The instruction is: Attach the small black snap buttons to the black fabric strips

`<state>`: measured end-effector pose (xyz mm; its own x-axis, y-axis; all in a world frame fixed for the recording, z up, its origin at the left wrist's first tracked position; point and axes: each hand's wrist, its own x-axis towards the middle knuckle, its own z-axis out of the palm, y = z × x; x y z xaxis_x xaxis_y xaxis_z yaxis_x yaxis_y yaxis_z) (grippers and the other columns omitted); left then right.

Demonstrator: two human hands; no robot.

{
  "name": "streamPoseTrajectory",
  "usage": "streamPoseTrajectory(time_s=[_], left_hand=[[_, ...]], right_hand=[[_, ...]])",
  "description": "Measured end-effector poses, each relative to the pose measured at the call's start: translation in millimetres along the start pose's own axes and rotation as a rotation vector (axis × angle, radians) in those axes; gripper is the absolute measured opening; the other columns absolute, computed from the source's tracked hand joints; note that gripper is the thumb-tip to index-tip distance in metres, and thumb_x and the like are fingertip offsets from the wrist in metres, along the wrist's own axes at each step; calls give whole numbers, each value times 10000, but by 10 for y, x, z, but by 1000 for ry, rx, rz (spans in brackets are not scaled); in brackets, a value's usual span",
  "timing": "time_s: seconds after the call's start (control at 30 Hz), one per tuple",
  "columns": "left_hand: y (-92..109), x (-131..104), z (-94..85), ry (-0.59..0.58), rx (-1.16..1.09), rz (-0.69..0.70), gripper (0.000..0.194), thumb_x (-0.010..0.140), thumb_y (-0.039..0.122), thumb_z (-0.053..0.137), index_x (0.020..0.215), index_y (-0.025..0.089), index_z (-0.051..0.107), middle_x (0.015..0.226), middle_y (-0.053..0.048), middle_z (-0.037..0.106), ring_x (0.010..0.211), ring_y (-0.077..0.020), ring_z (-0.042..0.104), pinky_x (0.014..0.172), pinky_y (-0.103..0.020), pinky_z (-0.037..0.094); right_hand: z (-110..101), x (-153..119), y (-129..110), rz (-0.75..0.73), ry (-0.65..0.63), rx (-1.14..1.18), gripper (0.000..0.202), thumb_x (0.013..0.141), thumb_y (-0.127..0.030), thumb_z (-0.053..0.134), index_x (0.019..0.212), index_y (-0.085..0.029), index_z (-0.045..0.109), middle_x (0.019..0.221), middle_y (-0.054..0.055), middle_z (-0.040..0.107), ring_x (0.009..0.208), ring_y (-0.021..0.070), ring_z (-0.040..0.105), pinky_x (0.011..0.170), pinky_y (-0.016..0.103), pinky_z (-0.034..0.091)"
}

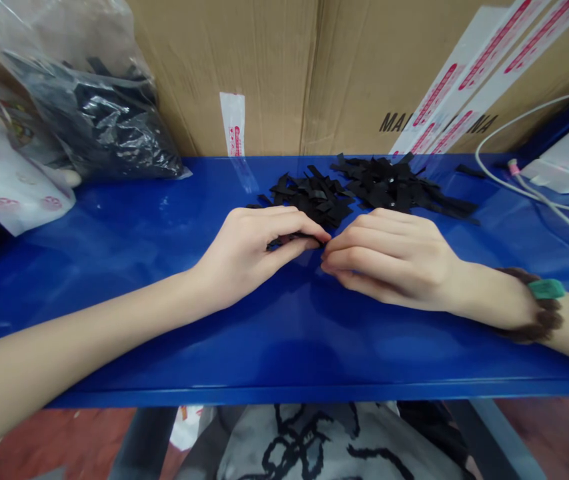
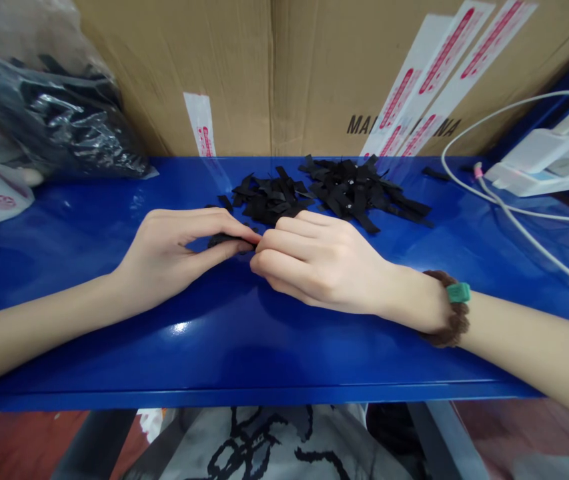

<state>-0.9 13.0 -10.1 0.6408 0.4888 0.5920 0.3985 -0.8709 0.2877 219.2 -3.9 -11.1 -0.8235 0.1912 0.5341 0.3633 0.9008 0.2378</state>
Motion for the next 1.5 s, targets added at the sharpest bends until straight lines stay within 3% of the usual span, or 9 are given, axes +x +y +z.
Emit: streamPoseTrajectory(time_s=[0.57, 1.0, 1.23, 1.5], left_hand=[[19, -16, 17, -5, -85, -50, 101, 776, 96, 675, 754, 143, 589, 796, 29, 702, 751, -68, 674, 699, -139, 501], [8, -25, 20, -40, -33, -36, 143, 735, 44, 634, 794, 154, 565, 743, 51, 611, 677, -42, 556, 636, -134, 430], [14, -14, 15, -67, -44, -38, 110, 757, 77, 631, 761, 168, 568, 742, 46, 621, 662, -59, 538, 628, -158, 433], [3, -23, 14, -85, -3, -53, 127, 790, 61, 614, 839, 175, 639, 761, 57, 671, 653, -47, 571, 629, -137, 435]], right_hand=[[8, -10, 6, -22, -23, -31, 132, 960, -198, 460, 921, -157, 579, 821, 46, 687, 755, 144, 613, 646, 295, 466], [20, -4, 7, -41, -69, -7, 184, 969, -195, 436, 913, -136, 601, 832, 57, 686, 771, 152, 606, 662, 292, 479], [49, 0, 19, -45, -151, 2, 242, 981, -210, 403, 921, -139, 626, 849, 62, 685, 795, 161, 612, 700, 299, 492], [53, -5, 15, -43, -115, 19, 219, 964, -202, 438, 928, -119, 637, 813, 64, 677, 761, 170, 599, 677, 298, 480]])
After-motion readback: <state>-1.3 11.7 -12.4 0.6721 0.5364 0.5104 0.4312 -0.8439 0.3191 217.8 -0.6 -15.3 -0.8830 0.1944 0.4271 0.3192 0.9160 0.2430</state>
